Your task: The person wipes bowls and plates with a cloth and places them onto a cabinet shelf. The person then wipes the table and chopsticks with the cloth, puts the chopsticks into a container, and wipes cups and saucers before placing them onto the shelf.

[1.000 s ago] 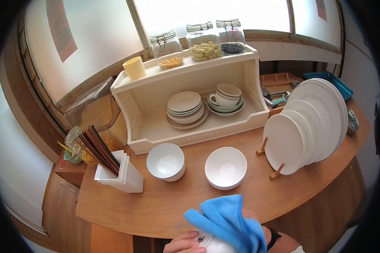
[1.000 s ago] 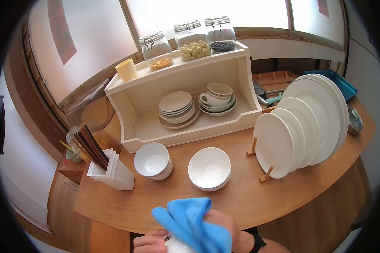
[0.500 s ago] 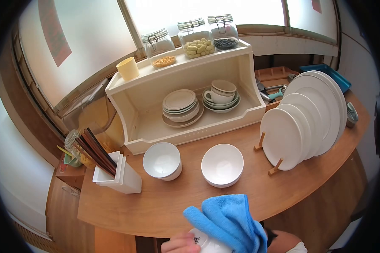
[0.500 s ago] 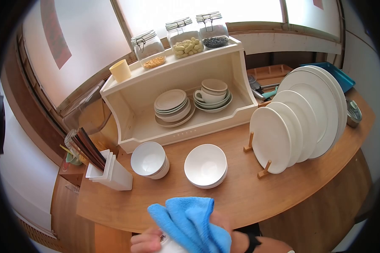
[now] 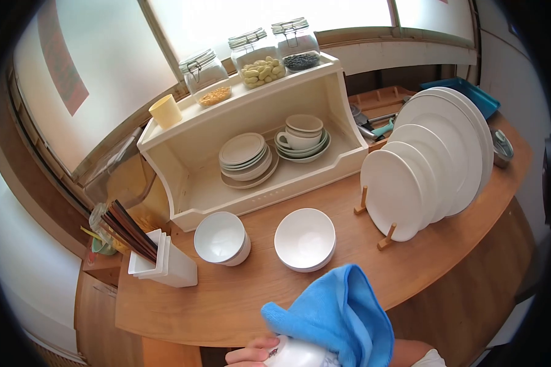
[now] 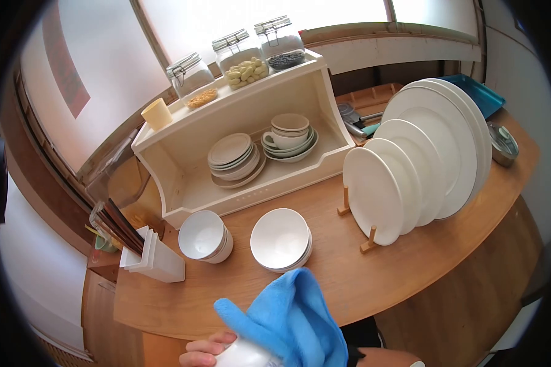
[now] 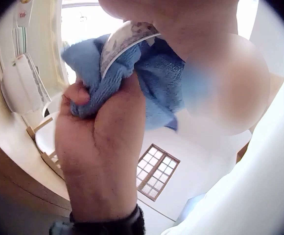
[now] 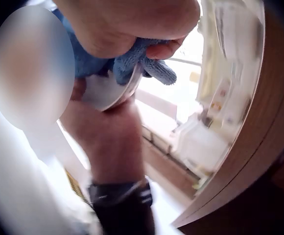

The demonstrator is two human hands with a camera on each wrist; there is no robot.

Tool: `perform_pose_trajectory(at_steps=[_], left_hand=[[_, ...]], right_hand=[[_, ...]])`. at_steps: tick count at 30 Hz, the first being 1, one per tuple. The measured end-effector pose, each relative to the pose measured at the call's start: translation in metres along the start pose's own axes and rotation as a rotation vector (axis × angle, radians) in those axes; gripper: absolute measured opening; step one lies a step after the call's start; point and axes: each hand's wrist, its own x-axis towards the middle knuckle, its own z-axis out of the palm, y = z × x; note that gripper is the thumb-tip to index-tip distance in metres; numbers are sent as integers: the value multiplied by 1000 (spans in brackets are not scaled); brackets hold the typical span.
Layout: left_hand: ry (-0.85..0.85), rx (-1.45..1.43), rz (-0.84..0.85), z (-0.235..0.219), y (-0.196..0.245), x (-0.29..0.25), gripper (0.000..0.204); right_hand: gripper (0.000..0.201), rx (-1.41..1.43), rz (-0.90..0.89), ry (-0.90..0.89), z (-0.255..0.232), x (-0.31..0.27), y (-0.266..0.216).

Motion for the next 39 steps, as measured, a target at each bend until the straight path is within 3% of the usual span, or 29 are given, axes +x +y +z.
perform_pose_trajectory(at_steps=[1,2,4,5,7,9,10,11,14,16,17,20,26,33,35,39], left_hand=[[-14,-4,-4,-2,-1,2,54],[-24,-7,-13,-3,-1,2,54],[-46,74,-67,-8,1,3,52],[-54,157,-108,-10,0,4,51],[96,79,-111,-5,-28,-3,56],[88,156,-485,-14,-21,27,54],[211,73,-650,-17,-36,29,56],[198,-166,-708,-14,-38,47,43],[148,-77,-796,-11,-72,74,40],[131,-359,-1023,1,-100,86,39],[129,-370,-1009,7,-115,89,39],[-116,-57,-916,25,-148,96,32],[-82,-175,-1042,41,-158,105,17],[-66,-133,-1165,39,-173,98,21],[-121,-103,-1206,39,-173,98,25],[-207,37,-1181,42,-173,98,31]], right_hand=[[35,-30,-17,5,-63,-52,-17],[36,-61,-29,13,-37,-29,-23],[36,-118,-56,29,-69,-56,45],[37,-148,-72,38,-74,-59,42],[37,-210,-97,54,-87,-68,41],[38,-278,-122,59,-85,-63,13],[39,-315,-134,52,-91,-66,9],[39,-348,-147,44,-104,-73,16],[40,-445,-199,47,-158,-106,46],[41,-525,-231,70,-186,-125,60],[41,-571,-251,82,-194,-129,65],[43,-697,-304,127,-204,-140,71],[45,-924,-370,195,-213,-131,87],[48,-1158,-403,216,-225,-115,85],[54,-1222,-509,199,-231,-114,90],[54,-1045,-372,157,-232,-111,88]])
